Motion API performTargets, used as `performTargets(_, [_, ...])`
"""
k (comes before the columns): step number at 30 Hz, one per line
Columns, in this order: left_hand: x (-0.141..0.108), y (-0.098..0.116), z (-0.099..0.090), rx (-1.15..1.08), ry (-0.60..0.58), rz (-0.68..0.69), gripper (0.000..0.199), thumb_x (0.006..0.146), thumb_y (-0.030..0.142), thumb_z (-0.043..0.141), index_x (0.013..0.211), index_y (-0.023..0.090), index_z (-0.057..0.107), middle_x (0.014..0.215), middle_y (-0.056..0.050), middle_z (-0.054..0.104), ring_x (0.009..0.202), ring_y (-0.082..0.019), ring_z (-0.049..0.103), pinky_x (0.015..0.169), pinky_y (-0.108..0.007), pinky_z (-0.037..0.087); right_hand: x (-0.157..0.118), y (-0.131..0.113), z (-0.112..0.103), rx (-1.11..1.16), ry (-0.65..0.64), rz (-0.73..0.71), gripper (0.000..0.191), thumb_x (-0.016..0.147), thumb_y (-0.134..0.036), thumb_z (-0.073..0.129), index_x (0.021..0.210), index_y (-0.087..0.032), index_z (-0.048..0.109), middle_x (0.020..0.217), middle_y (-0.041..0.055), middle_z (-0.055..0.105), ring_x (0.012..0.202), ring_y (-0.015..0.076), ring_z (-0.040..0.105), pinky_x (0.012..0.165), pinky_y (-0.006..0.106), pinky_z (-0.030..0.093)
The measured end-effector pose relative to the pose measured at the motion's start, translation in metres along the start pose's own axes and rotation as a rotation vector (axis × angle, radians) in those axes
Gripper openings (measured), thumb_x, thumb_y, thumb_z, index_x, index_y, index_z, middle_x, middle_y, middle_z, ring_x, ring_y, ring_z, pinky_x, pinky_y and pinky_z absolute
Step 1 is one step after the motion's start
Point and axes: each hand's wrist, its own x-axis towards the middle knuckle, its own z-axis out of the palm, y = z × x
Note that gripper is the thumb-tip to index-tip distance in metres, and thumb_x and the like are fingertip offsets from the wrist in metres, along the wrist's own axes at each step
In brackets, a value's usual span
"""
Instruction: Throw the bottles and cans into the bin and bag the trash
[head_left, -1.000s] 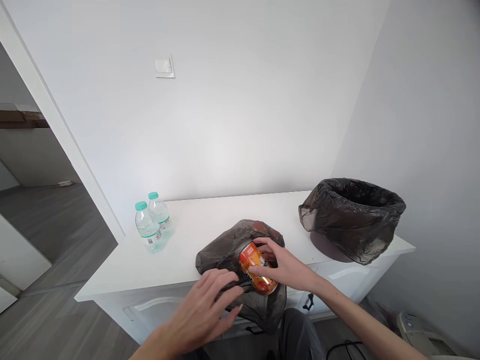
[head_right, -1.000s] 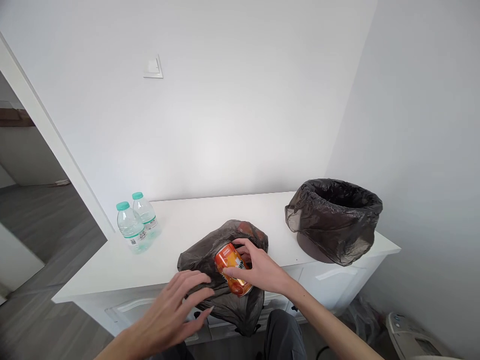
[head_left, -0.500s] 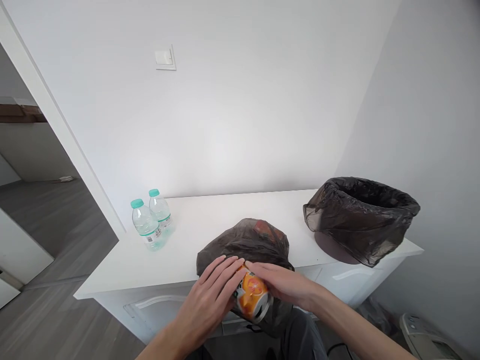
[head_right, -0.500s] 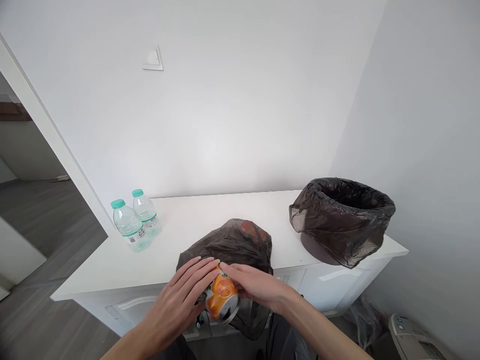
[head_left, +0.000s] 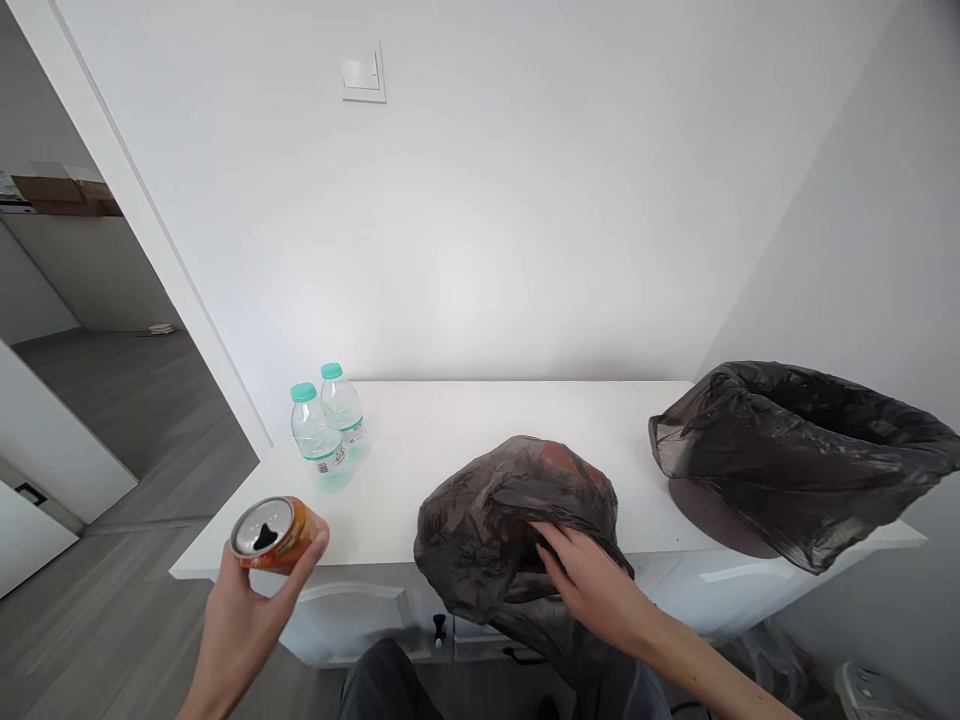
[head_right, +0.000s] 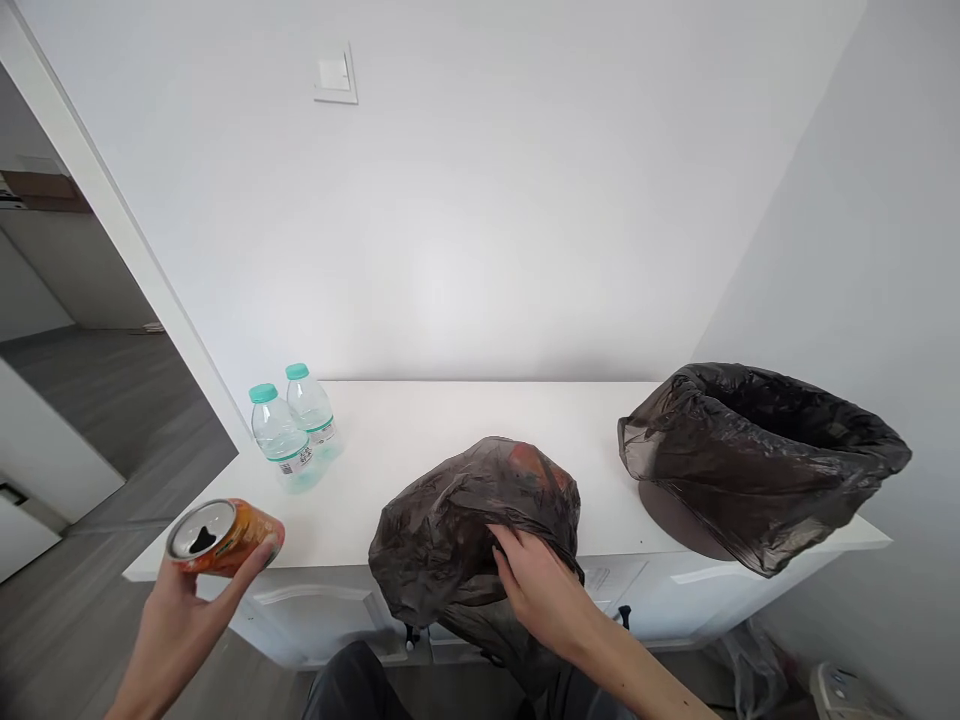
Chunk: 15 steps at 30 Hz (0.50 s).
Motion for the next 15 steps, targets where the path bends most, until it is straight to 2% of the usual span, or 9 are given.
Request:
performTargets(2, [0.014,-0.008,-0.003,0.044,-0.013,-0.106,0.079,0.065,0.077,0.073,0.119,0.022,0.057,0.119,-0.013,0.072,0.112,-0.041,0.067,0.091,-0.056,0.056,0.004,0.006,0.008,-0.163,0.106,-0.032,0.058,0.104,-0.026,0.036,0.162,-0.028,0.034,0.157,0.0101,0.049,0.147,0.0302,0.044,0.121,0.049,0.039])
performTargets(5, [0.027,-0.015,0.0,0.052,-0.041,-0.158,0.079,0.064,0.078,0.073,0.117,0.022,0.054,0.12,-0.013,0.071,0.113,-0.04,0.066,0.088,-0.052,0.055,0.014,0.015,0.012,-0.372,0.218,-0.027,0.067,0.099,-0.015,0.036,0.164,-0.028,0.027,0.157,0.013,0.049,0.142,0.035,0.05,0.118,0.056,0.04])
performTargets(9, [0.04,-0.02,0.011,0.029,-0.038,-0.199,0.077,0.065,0.075,0.074,0.119,0.023,0.053,0.122,-0.013,0.07,0.11,-0.038,0.068,0.085,-0.048,0.055,0.034,0.029,0.001,-0.498,0.278,-0.005,0.074,0.096,-0.01,0.034,0.166,-0.023,0.016,0.157,0.0177,0.047,0.138,0.0365,0.053,0.115,0.056,0.042])
performTargets(11, [0.046,-0.022,0.016,0.019,-0.042,-0.226,0.075,0.065,0.072,0.075,0.117,0.023,0.052,0.119,-0.012,0.071,0.106,-0.036,0.07,0.082,-0.045,0.055,0.045,0.036,-0.01,-0.527,0.257,0.007,0.07,0.097,-0.012,0.036,0.165,-0.02,0.021,0.153,0.0188,0.05,0.136,0.0358,0.054,0.113,0.052,0.044])
performTargets(15, [0.054,-0.027,0.024,0.034,-0.033,-0.236,0.073,0.061,0.066,0.079,0.115,0.024,0.052,0.111,-0.01,0.073,0.096,-0.033,0.071,0.073,-0.039,0.055,0.063,0.05,-0.031,-0.6,0.147,0.112,0.054,0.099,-0.018,0.042,0.153,-0.015,0.041,0.138,0.0221,0.06,0.122,0.0378,0.063,0.095,0.046,0.054])
